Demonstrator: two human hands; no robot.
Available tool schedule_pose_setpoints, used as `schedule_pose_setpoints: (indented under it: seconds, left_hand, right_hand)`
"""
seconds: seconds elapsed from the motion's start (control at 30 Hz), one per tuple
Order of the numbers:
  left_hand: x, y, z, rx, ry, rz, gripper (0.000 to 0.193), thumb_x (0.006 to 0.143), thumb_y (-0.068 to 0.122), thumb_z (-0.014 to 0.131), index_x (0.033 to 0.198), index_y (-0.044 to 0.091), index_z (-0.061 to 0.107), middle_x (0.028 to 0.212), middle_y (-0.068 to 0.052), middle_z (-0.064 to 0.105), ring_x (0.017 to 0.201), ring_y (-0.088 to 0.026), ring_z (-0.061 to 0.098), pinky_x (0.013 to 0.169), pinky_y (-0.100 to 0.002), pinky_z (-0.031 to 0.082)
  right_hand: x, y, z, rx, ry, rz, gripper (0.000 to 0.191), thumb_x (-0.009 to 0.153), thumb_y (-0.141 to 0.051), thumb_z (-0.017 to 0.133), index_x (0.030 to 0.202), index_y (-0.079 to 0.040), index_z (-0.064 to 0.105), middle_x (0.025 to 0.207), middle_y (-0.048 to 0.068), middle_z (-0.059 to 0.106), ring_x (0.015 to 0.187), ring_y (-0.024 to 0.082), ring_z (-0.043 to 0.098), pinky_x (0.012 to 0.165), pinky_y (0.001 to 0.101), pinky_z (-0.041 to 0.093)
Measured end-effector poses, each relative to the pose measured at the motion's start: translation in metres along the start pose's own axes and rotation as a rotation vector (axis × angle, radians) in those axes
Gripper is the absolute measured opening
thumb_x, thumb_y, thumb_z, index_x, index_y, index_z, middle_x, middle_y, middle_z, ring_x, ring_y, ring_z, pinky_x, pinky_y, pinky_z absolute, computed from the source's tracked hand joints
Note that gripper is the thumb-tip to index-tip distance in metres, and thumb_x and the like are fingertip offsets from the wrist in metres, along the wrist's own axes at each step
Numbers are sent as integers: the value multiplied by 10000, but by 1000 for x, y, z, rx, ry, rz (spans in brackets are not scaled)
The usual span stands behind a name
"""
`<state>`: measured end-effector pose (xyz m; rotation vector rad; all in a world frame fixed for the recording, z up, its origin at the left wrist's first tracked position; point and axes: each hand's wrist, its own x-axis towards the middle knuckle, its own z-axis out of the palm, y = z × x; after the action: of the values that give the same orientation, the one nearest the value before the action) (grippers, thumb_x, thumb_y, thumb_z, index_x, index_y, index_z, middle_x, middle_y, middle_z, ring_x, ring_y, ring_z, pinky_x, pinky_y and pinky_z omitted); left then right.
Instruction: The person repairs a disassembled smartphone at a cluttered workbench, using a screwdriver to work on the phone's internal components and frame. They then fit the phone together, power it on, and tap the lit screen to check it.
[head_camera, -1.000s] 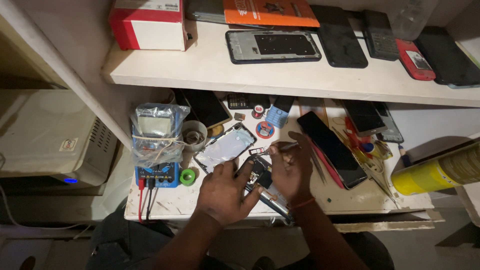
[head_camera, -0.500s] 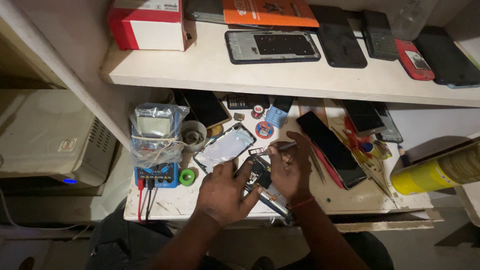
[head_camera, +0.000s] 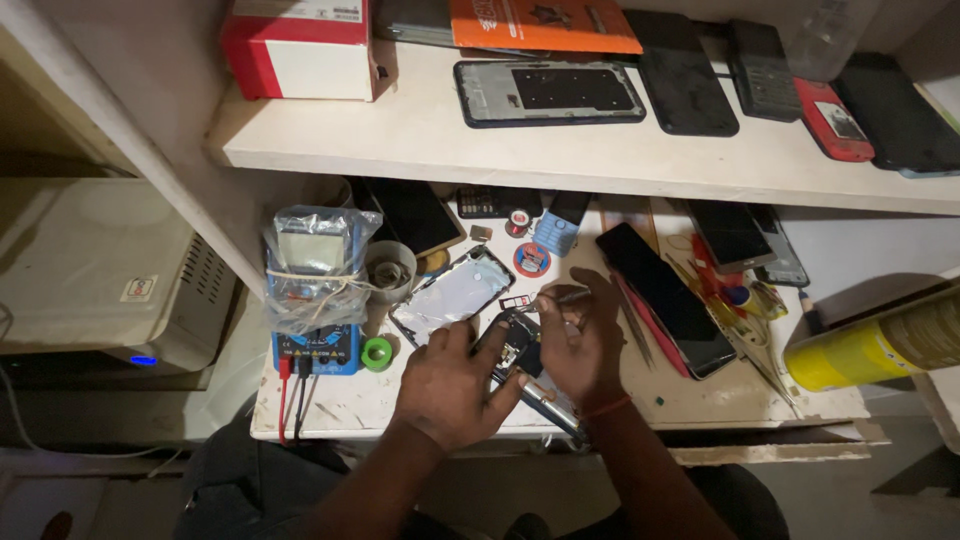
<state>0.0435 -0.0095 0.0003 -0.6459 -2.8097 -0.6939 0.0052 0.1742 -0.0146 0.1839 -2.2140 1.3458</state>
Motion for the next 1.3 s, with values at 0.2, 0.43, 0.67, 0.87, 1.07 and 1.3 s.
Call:
schedule_pose_setpoints:
  seconds: [0.2,0.43,0.67,0.87,1.07,1.3]
  left_hand:
    - [-2,-2,-1,5,-19,-8,646,911,515,617,1377,67,617,1149,-233,586,1058,-392,589,826,-518,524]
    - [0,2,-9,-5,-121,-44,679,927,541,572,1414,67,565,1224,-252,568,1094,-394,570,839,-536,510]
    - [-2,4,-10,8,-157,-62,696,939,554,551,1446,77,533,1241,-259,547,1151,-394,550,879,-538,509]
    - [-3,3,-10,1,-154,-61,712,933,552,557,1466,81,518,1238,-264,539,1158,-406,542,882,-548,501]
    - [-7,0,-10,-24,-148,-71,689,927,540,569,1451,94,531,1238,-251,546,1163,-406,543,891,-553,497]
    - [-13,4,-22,-37,-98,-57,685,916,523,578,1449,94,542,1244,-240,565,1156,-399,556,885,-547,504]
  right_hand:
    - [-4,-2,2,22,-13,-82,467,954,-44,701,1354,12,467,1027,116,738,932,190,739,793,290,616]
    - [-3,-7,0,-23,14,-159,454,977,-50,696,1358,12,459,1020,112,747,937,181,748,807,282,612]
    - [-6,-7,0,35,9,-102,470,978,-62,698,1375,18,459,1036,116,746,941,166,741,799,273,607]
    - [-7,-2,3,34,8,-39,492,955,-67,721,1382,6,487,1013,125,737,912,170,741,771,269,603]
    - [-2,-17,3,8,-2,-10,501,921,-83,764,1355,-15,522,959,122,757,868,150,752,725,272,609]
    - [20,-48,-8,-209,-194,5,538,853,-223,823,1317,-88,584,836,84,785,717,172,764,655,309,589]
